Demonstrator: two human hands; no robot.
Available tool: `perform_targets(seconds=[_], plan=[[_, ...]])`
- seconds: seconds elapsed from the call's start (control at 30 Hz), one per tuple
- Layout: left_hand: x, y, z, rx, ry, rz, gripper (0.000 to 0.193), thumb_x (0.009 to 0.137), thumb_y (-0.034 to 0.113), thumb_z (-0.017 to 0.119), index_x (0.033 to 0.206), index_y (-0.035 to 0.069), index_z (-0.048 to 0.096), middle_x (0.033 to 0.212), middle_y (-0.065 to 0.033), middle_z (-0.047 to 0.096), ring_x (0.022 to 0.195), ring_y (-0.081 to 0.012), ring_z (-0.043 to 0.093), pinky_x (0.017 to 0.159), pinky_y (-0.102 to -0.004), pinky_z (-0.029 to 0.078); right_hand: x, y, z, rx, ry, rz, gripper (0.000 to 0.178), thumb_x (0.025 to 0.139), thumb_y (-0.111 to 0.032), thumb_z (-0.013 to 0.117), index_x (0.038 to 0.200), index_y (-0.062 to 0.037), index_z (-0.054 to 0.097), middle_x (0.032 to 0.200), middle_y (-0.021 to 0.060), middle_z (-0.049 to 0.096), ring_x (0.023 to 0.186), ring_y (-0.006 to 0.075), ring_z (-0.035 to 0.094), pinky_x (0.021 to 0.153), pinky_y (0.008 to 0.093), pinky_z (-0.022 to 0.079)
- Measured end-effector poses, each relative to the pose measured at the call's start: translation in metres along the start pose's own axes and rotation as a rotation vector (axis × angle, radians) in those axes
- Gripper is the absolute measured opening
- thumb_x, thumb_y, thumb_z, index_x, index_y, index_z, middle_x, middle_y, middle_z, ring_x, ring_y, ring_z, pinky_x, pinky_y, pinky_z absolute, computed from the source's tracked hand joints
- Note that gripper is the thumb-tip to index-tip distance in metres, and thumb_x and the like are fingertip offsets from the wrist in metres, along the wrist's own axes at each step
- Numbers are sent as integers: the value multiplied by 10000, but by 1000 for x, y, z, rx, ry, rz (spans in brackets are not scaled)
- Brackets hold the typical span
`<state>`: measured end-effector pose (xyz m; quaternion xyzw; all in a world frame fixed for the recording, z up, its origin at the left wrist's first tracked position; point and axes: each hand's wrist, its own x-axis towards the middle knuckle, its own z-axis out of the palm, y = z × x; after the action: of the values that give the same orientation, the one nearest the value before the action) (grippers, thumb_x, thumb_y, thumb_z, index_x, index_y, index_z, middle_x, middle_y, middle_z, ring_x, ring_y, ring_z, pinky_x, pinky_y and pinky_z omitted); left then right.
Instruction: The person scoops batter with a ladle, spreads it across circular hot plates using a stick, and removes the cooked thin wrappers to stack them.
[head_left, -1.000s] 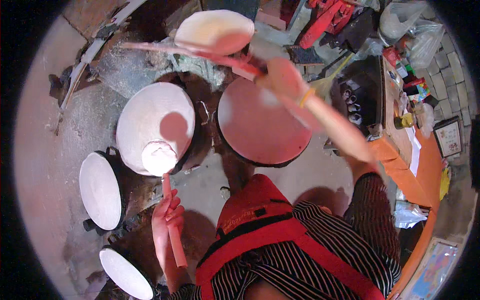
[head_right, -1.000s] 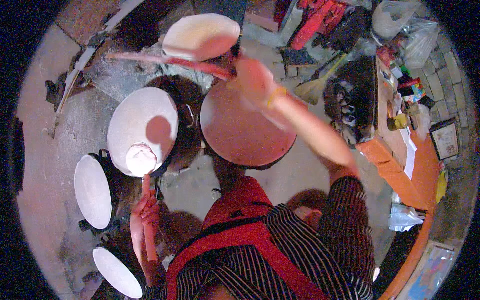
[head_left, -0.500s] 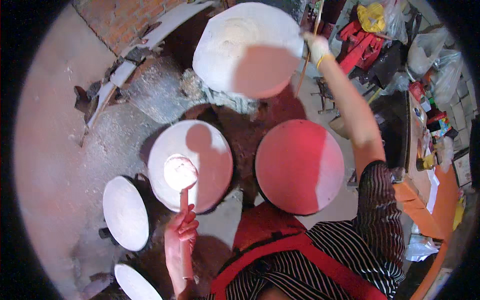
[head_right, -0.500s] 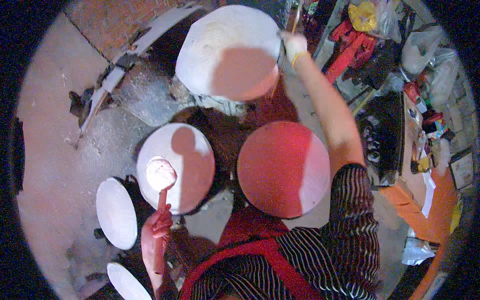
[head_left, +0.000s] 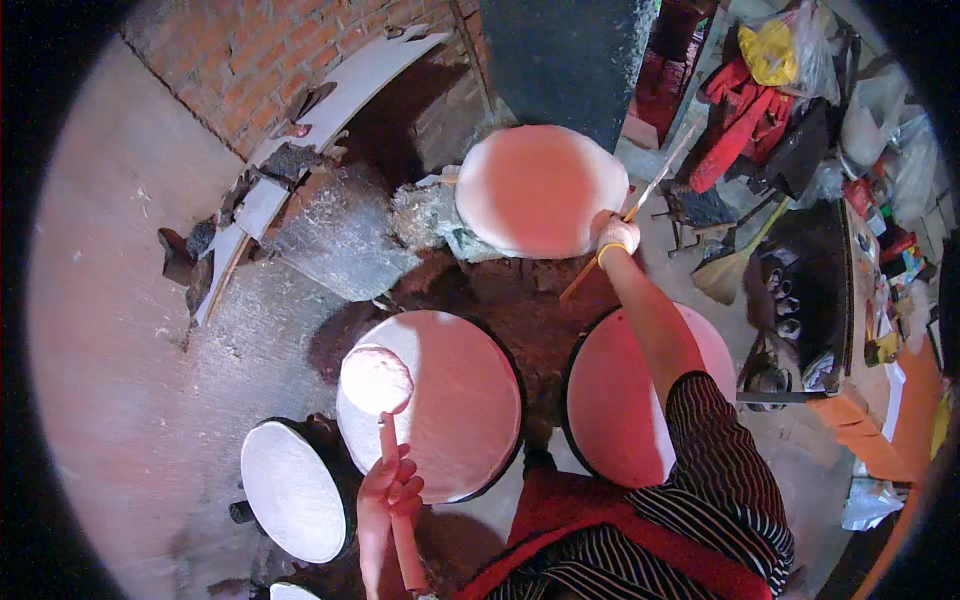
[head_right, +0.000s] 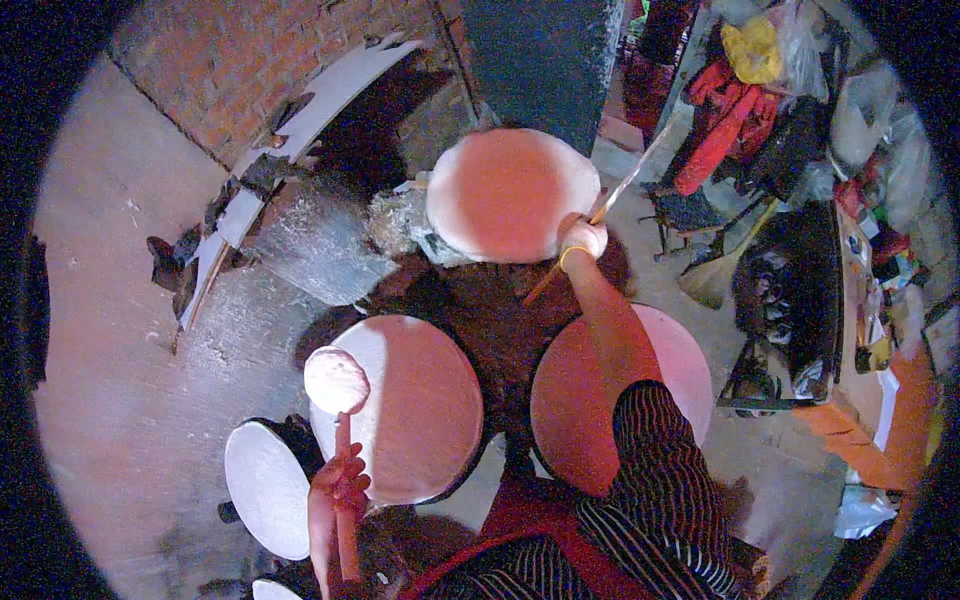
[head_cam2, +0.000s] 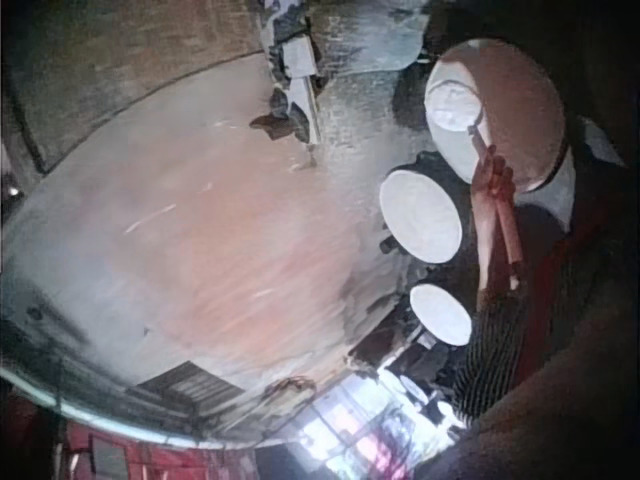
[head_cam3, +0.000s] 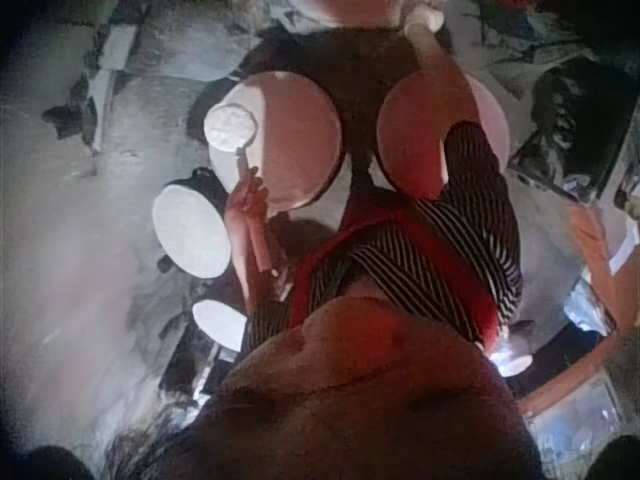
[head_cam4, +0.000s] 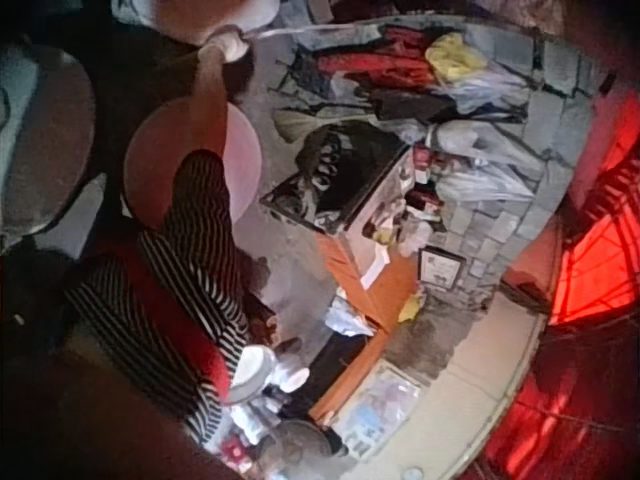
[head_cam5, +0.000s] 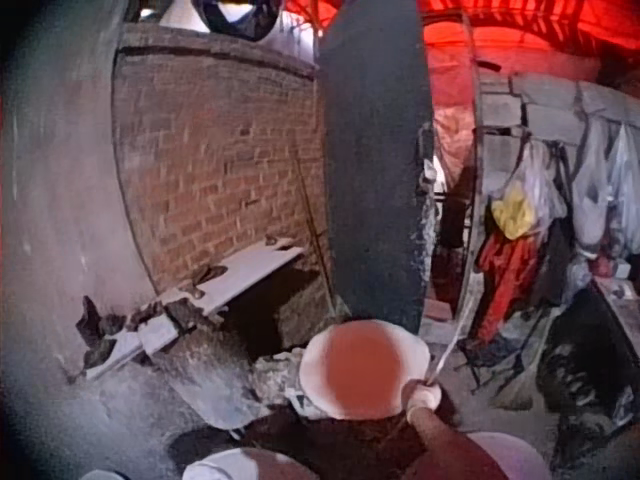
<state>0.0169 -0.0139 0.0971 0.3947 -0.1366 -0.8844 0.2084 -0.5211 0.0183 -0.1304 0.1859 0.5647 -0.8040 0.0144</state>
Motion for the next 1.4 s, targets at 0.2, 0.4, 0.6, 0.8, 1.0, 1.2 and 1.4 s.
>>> perform_targets(seconds=[0.2,0.4,0.6,0.8,1.0,1.2,1.4], plan=[[-19,-64,26,47,-105,-81,276,886,122,547,1111,-10,459,678,6,373,493,-51,338,357,-151,258,33,-42,-79,-605,92,-252,275,867,-283,524,905,-22,602,674,42,541,607,142,542,547,283,430],[-62,-161,53,204,-204,-132,337,852,158,508,1143,1,444,709,-3,398,492,-64,343,347,-166,265,-72,-197,-309,-342,-978,247,282,933,-299,418,1066,-84,545,624,-34,446,475,70,398,439,228,304],[-78,-277,167,1435,-64,494,202,885,109,519,1055,23,450,654,-43,507,448,-118,483,379,-262,384,-70,-299,-471,-837,-1308,-1146,276,872,-136,529,1140,-69,520,765,23,575,641,180,593,519,288,411],[-46,-359,199,1795,-215,811,185,773,61,608,930,-13,544,649,-120,616,518,-175,598,482,-294,457,-50,-337,-559,-1280,-1229,-738,581,753,-82,570,1310,-184,442,1077,172,580,919,337,585,780,431,470],[46,-446,166,1418,5,683,174,734,87,611,873,-3,556,580,-141,601,501,-223,611,483,-322,469,-59,-225,-658,-968,-867,361,359,882,-141,472,1236,-142,536,759,65,589,682,131,577,585,318,453],[102,-467,158,1472,418,1252,138,743,64,536,876,30,550,705,-187,592,682,-407,566,633,-471,454,-86,-172,-591,-893,-839,-246,416,909,-215,470,1323,-170,451,896,86,607,804,198,577,774,305,463],[74,-398,164,1384,369,1296,113,692,37,579,794,27,629,777,-173,614,771,-347,586,710,-410,462,-71,-150,-487,-283,-955,477,384,924,-295,486,1304,-245,469,639,-18,488,432,122,432,398,282,375]])
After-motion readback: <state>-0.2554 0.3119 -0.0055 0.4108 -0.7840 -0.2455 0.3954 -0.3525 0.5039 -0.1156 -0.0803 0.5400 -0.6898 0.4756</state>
